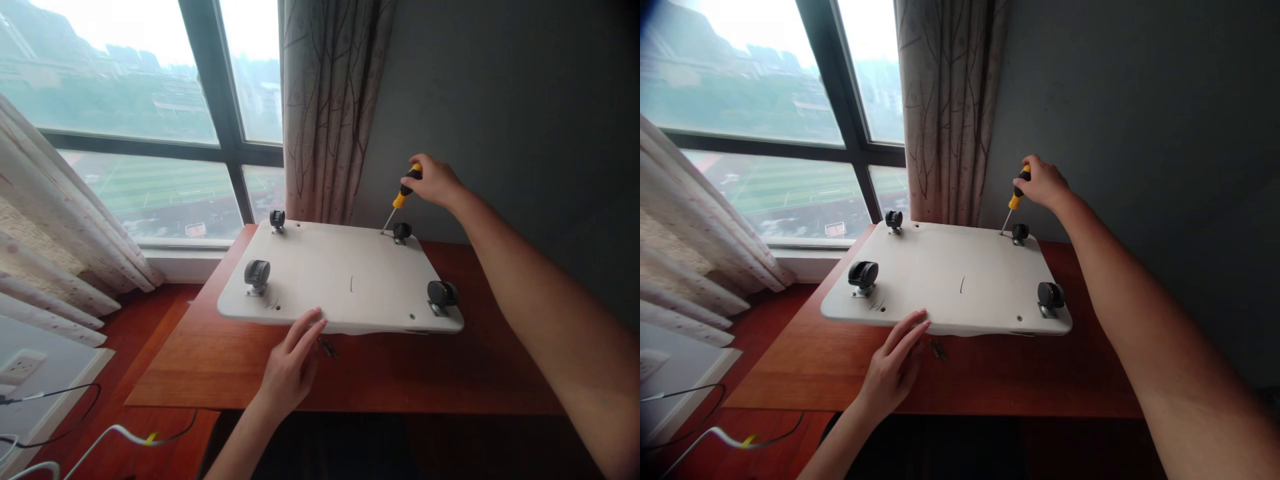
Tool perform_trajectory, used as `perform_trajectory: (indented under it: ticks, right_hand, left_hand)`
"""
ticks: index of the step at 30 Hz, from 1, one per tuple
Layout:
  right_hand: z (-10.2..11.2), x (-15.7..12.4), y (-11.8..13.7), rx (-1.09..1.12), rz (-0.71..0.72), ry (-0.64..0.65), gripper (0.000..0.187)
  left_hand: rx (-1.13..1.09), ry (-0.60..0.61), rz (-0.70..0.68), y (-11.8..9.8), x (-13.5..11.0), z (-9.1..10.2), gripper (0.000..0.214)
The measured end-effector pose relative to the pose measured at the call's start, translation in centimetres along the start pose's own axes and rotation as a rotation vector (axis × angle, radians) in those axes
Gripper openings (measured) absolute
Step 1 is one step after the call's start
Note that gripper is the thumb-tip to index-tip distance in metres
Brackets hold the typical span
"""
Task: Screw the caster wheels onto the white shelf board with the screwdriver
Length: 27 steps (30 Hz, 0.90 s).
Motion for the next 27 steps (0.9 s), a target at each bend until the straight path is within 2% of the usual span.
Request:
perform_trajectory:
  ticks: [4, 9, 11, 15, 17, 23, 27]
  right_hand:
    - [0.2, -0.6, 0.3, -0.127, -0.011, -0.028, 0.041]
    - [-0.8, 0.3, -0.2, 0.053, 0.034, 0.037, 0.046]
    - [-0.9, 0.4, -0.1, 0.063, 0.034, 0.041, 0.045]
    - [-0.1, -0.3, 0.7, -0.108, 0.003, -0.046, 0.042]
    - [-0.1, -0.3, 0.9, -0.141, -0.011, -0.05, 0.041]
    - [-1.1, 0.9, -0.4, 0.05, -0.004, 0.055, 0.041]
    - [-0.2, 0.0, -1.2, -0.056, -0.072, -0.05, 0.04]
  left_hand:
    - [0.004, -0.002, 0.001, 0.0, 0.0, 0.0, 0.062]
    - [0.0, 0.0, -0.001, 0.0, 0.0, 0.0, 0.062]
    - [-0.003, 0.002, -0.002, -0.1, 0.0, 0.0, 0.063]
    - [-0.004, 0.009, 0.003, 0.0, 0.0, 0.0, 0.064]
    - [-0.004, 0.012, 0.003, 0.0, 0.0, 0.0, 0.064]
    - [-0.009, 0.005, -0.002, 0.0, 0.0, 0.0, 0.064]
    - [-0.015, 0.01, -0.001, -0.1, 0.0, 0.0, 0.064]
Point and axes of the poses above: each hand's wrist, its own x-axis towards the middle knuckle, its own z-axis out of the back of the hand, y = z × x, the point moved 7 cm from there along x, towards the middle knuckle, and after that the axes turned 12 degrees about z, right-handed, at the moved point
